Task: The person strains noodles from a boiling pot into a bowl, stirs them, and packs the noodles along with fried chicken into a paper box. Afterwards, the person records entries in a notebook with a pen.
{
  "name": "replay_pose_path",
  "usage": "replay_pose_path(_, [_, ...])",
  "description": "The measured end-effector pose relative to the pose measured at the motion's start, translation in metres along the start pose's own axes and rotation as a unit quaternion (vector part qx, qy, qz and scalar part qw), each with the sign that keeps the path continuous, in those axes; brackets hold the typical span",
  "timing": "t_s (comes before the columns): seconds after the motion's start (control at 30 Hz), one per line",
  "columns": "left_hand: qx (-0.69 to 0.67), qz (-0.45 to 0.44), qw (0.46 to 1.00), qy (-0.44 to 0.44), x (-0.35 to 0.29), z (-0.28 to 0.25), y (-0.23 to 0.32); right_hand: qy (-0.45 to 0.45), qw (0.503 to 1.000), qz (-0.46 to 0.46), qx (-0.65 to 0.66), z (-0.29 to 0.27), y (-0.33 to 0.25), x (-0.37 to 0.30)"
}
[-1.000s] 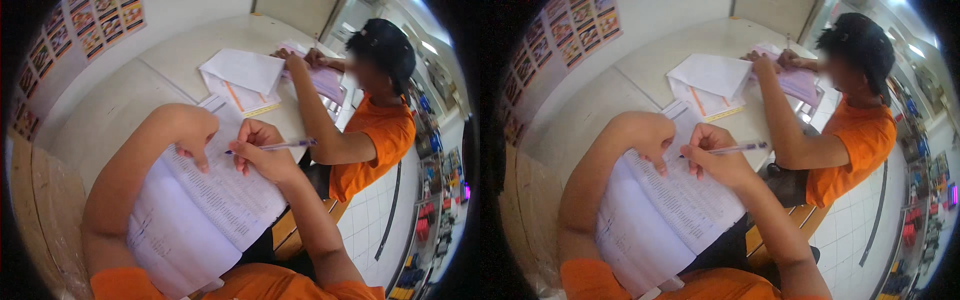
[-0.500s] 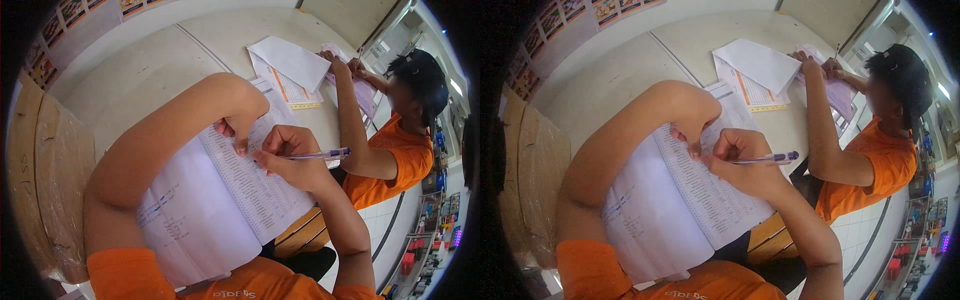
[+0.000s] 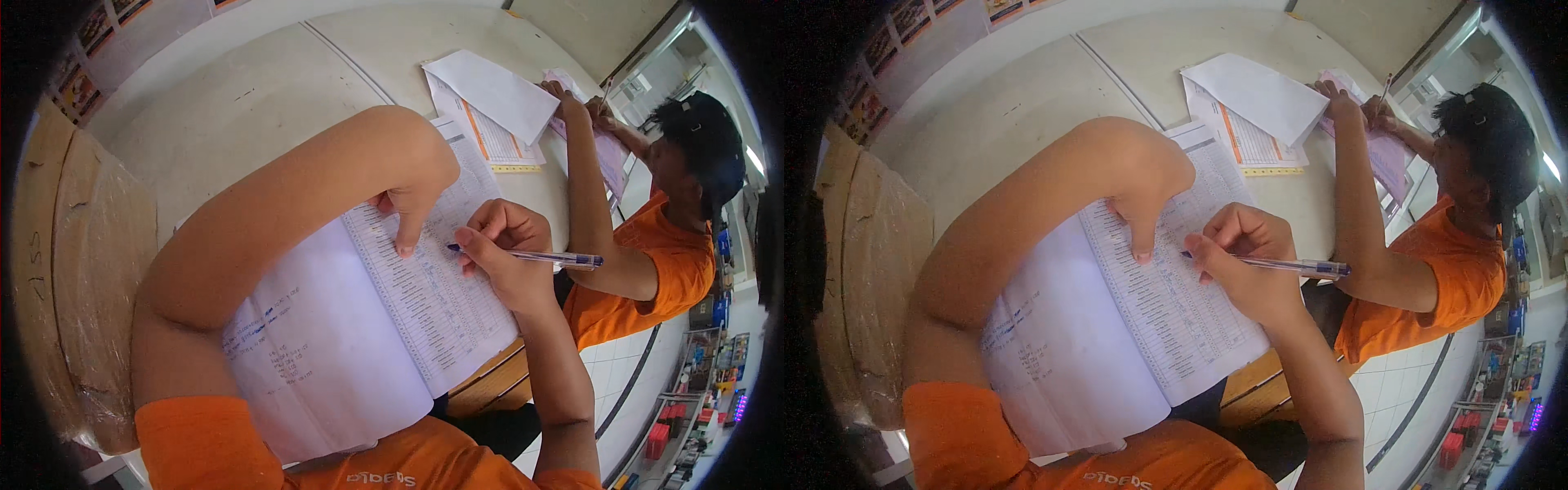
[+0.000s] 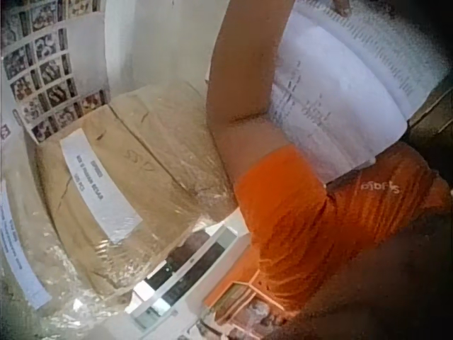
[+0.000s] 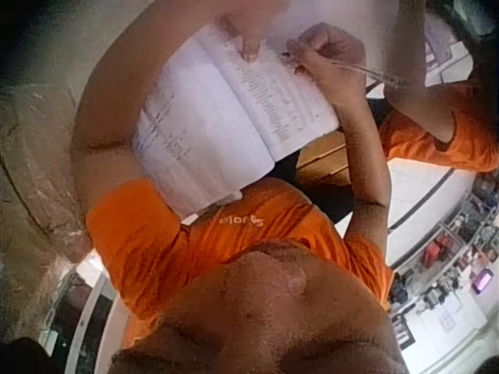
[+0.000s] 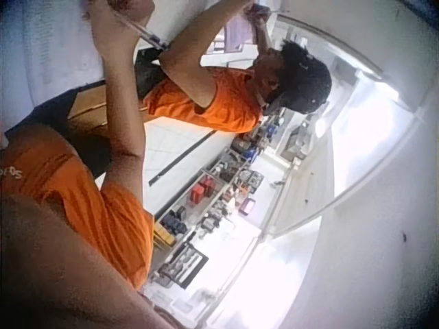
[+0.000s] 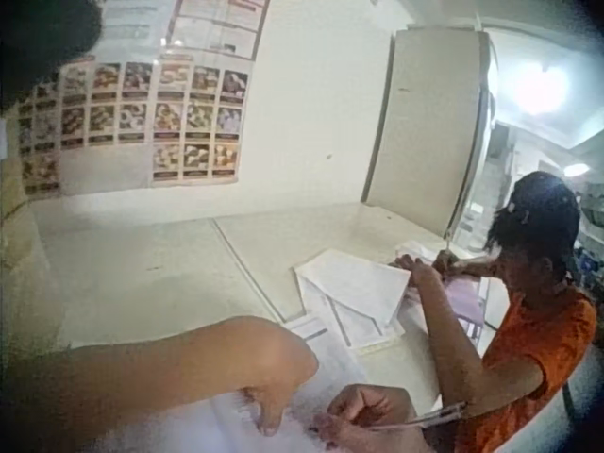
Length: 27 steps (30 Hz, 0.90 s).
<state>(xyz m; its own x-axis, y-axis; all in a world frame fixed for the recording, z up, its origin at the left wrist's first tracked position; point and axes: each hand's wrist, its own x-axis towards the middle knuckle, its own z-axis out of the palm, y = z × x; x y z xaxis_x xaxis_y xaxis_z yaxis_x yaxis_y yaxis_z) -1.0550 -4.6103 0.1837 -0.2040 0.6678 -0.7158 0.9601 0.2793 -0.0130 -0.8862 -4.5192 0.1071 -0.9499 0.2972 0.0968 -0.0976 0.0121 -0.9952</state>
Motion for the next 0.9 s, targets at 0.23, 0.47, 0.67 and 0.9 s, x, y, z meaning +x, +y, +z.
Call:
replay_pose_path(0.23, [0.003,0.006,0.999,0.045,-0.006,0.006,0.002,-0.016,1.0,0.008,-0.018,0.003,-0.004,-0.003])
replay_pose_path(0.47, [0.004,-0.002,0.999,0.038,-0.005,0.003,0.005,-0.037,0.995,-0.03,-0.083,-0.004,0.001,-0.011])
replay_pose_path(0.67, [-0.006,0.012,0.998,0.069,0.003,0.012,-0.003,-0.07,0.987,-0.012,-0.147,-0.001,0.0,0.004])
replay_pose_path(0.9, [-0.025,-0.027,0.999,0.029,-0.007,-0.001,0.007,-0.046,0.993,0.018,-0.105,-0.002,0.008,0.004])
